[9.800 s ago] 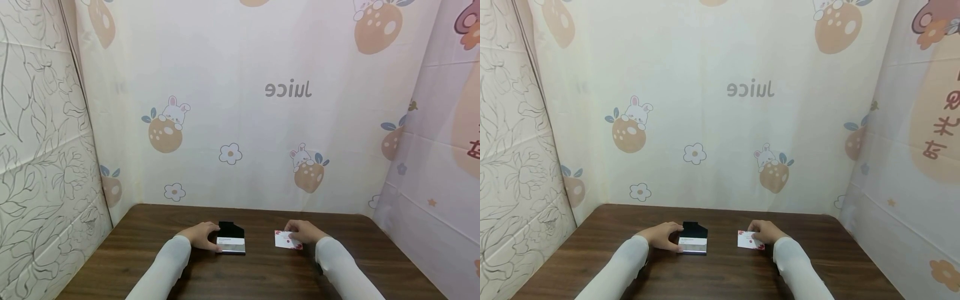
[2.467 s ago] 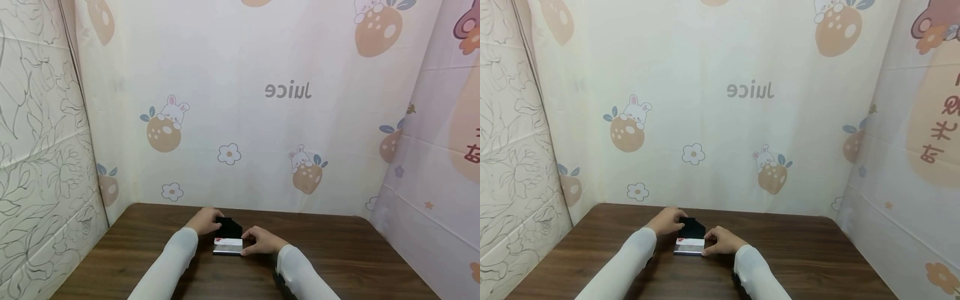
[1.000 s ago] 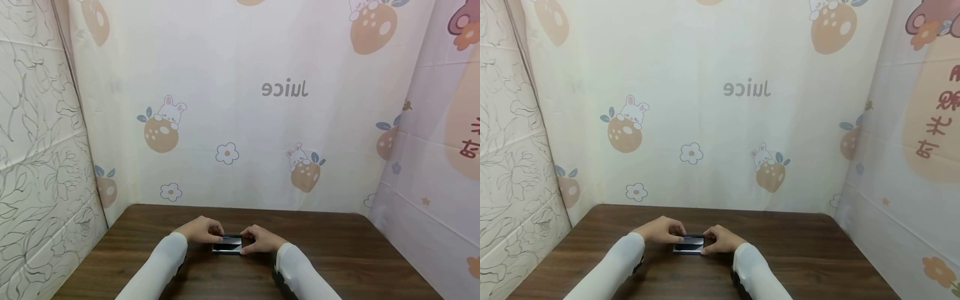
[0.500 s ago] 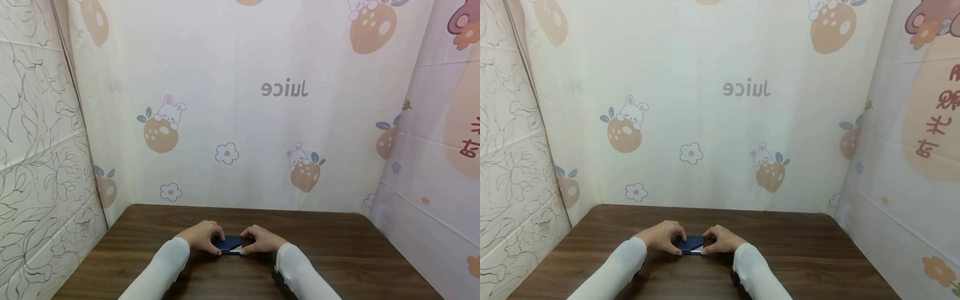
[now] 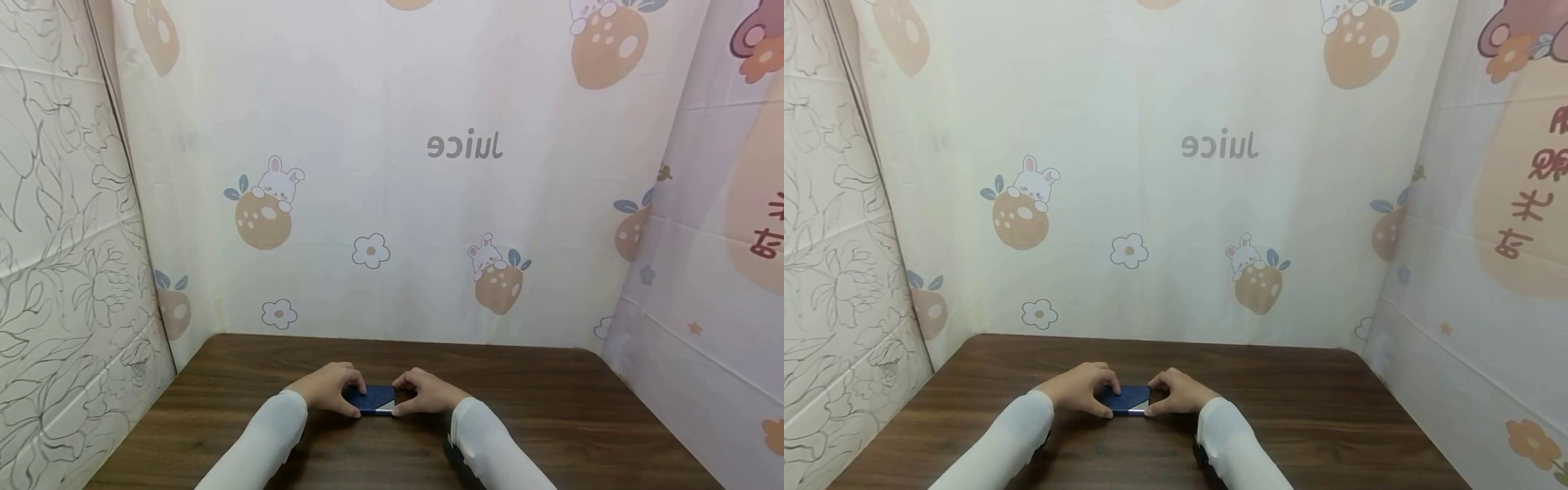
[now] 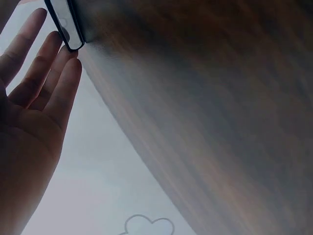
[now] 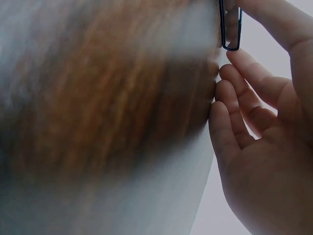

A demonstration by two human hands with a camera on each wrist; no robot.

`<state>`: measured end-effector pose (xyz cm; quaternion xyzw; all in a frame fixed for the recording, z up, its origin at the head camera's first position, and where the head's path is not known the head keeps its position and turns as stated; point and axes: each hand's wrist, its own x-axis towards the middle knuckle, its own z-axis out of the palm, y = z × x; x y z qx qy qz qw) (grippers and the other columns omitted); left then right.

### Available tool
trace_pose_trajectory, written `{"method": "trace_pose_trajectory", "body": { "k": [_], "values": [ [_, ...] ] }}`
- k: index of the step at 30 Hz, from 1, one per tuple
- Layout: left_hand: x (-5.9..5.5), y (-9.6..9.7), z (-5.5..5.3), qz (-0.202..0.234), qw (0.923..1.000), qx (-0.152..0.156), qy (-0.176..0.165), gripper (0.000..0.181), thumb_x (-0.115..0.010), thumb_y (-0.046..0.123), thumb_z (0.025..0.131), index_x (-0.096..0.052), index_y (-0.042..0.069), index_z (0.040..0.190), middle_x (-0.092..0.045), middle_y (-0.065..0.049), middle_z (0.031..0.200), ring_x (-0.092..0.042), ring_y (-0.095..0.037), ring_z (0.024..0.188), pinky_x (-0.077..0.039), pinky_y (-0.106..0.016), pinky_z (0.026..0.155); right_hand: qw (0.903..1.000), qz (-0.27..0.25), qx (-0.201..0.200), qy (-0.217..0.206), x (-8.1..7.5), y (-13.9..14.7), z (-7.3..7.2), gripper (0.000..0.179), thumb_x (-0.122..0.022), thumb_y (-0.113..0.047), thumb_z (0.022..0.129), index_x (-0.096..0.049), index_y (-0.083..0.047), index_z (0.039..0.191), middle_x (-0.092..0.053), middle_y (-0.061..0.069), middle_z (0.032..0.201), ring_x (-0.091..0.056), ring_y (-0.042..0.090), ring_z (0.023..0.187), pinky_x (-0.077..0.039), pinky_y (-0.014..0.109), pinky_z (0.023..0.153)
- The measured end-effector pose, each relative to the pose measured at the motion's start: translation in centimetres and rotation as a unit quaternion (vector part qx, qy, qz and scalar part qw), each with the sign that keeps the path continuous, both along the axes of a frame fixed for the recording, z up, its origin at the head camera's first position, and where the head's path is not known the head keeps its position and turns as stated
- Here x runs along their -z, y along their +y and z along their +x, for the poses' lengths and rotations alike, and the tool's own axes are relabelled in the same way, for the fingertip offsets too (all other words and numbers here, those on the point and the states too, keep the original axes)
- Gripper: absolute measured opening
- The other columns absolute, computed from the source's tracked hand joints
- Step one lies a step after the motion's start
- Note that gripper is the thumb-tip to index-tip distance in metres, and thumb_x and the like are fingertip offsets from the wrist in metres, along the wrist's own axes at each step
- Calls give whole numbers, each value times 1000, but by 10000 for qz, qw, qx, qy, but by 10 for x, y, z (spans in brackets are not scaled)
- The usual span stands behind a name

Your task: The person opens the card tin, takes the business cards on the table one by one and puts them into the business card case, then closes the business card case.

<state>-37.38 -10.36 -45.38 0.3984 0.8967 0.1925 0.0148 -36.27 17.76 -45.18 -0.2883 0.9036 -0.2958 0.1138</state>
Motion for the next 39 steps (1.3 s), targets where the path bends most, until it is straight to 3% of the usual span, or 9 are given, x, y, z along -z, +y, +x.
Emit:
{"method": "trace_pose_trajectory", "body": {
  "k": [9, 22, 39],
  "values": [
    [0, -7, 2, 241, 9988, -233, -345, 56, -86, 43, 76, -69, 12, 120, -64, 4, 112, -58, -11, 103, -50, -34, 91, 9999, 91, 6, 93, -4, -3, 1, 54, -81, -35, 85, -63, -10, 130, -59, 3, 126, -56, 26, 118, -45, 48, 101],
    [-4, -9, 7, 330, 9969, -322, -633, 57, -91, 33, 73, -69, 10, 120, -66, 2, 113, -63, -16, 105, -51, -36, 92, 9990, 274, -129, 320, 0, -7, 3, 56, -81, -35, 85, -63, -13, 133, -61, 3, 131, -55, 23, 121, -44, 47, 102],
    [-5, 0, 8, 259, 9976, -258, -596, 57, -90, 34, 73, -71, 10, 121, -67, 0, 113, -64, -15, 103, -52, -31, 89, 9983, 314, -172, 461, 0, 1, 7, 56, -82, -34, 84, -63, -11, 132, -62, 3, 128, -57, 23, 119, -46, 47, 101]
  ]
}}
